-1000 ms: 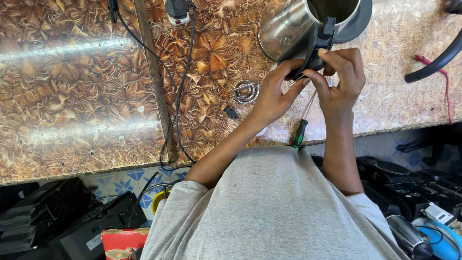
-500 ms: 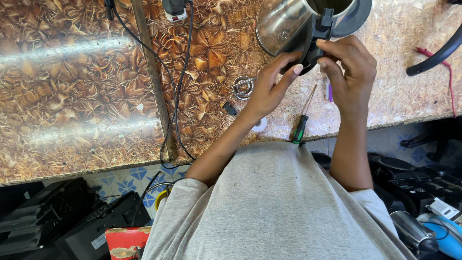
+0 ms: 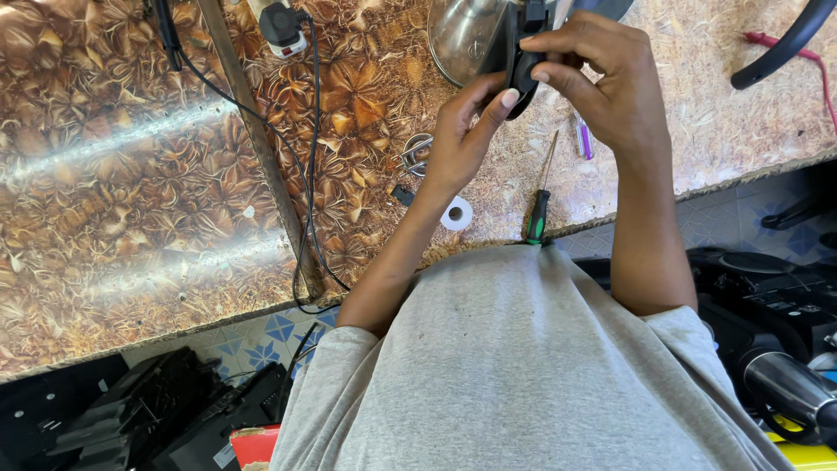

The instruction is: The person repairs an electric kettle by soldering wires, attaching a black plastic component to the kettle's handle, and securing it with a screwdriver. They then attach the kettle's handle and plug in the power cord.

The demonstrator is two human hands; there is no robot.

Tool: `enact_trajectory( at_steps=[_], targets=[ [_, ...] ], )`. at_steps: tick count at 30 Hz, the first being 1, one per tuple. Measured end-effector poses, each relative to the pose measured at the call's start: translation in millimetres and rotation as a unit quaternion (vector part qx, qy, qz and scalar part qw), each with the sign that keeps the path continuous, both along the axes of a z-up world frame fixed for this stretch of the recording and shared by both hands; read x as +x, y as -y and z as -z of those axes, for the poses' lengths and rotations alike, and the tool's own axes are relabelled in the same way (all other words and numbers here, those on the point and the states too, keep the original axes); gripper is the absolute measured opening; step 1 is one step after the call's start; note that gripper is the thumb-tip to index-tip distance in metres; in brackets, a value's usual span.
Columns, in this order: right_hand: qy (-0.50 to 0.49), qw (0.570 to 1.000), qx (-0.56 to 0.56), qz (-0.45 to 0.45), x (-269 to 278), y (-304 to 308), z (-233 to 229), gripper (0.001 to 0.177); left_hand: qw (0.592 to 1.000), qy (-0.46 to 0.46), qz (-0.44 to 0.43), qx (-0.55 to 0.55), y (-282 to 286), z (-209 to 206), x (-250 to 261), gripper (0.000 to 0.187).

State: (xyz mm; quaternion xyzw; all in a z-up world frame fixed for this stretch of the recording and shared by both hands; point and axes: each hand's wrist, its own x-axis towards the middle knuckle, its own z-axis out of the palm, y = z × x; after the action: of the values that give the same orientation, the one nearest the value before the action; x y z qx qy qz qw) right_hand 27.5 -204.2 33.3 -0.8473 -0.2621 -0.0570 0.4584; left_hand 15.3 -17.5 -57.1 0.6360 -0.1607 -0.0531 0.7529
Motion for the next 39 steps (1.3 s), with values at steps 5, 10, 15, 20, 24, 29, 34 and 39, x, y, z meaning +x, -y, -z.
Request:
enact_trajectory(
  at_steps=[5, 10, 15, 20, 24, 29, 34, 39],
  targets=[
    [-0.008, 0.999, 0.038, 0.011, -2.0, 0.4, 11.3, 0.032, 1.000, -0.007, 0.007, 0.005, -0.5, 3.9, 0.7, 0.037],
    [-0.017, 0.997, 0.069, 0.013, -6.1, 0.1, 20.9, 0.031, 1.000, -0.011, 0.003, 0.001, 0.3, 5.6, 0.8, 0.037],
    [0.001, 0.997, 0.069, 0.031, -10.3, -5.2, 19.4, 0.030, 1.000, -0.015, 0.003, 0.007, -1.2, -4.4, -0.7, 0.037],
    [0.014, 0.996, 0.049, 0.068, -12.6, -9.5, 23.9, 0.036, 1.000, -0.011, 0.003, 0.003, -1.0, -3.7, -0.4, 0.037],
    [-0.019, 0.993, 0.075, 0.093, -16.6, -15.6, 21.7, 0.037, 1.000, -0.030, 0.000, -0.008, -0.8, -8.0, -1.7, 0.039],
    [-0.066, 0.982, 0.138, 0.114, -20.2, -22.6, 22.5, 0.033, 0.998, -0.046, -0.006, 0.030, 1.6, -24.0, -0.8, 0.048],
    [-0.115, 0.960, 0.216, 0.135, -21.8, -26.0, 29.1, 0.021, 0.997, -0.037, -0.010, 0.062, 5.3, -37.7, 0.8, 0.050],
    [-0.068, 0.977, 0.165, 0.117, -21.0, -23.6, 29.8, 0.031, 0.998, -0.045, -0.001, 0.043, 4.9, -35.4, -0.1, 0.045]
  ],
)
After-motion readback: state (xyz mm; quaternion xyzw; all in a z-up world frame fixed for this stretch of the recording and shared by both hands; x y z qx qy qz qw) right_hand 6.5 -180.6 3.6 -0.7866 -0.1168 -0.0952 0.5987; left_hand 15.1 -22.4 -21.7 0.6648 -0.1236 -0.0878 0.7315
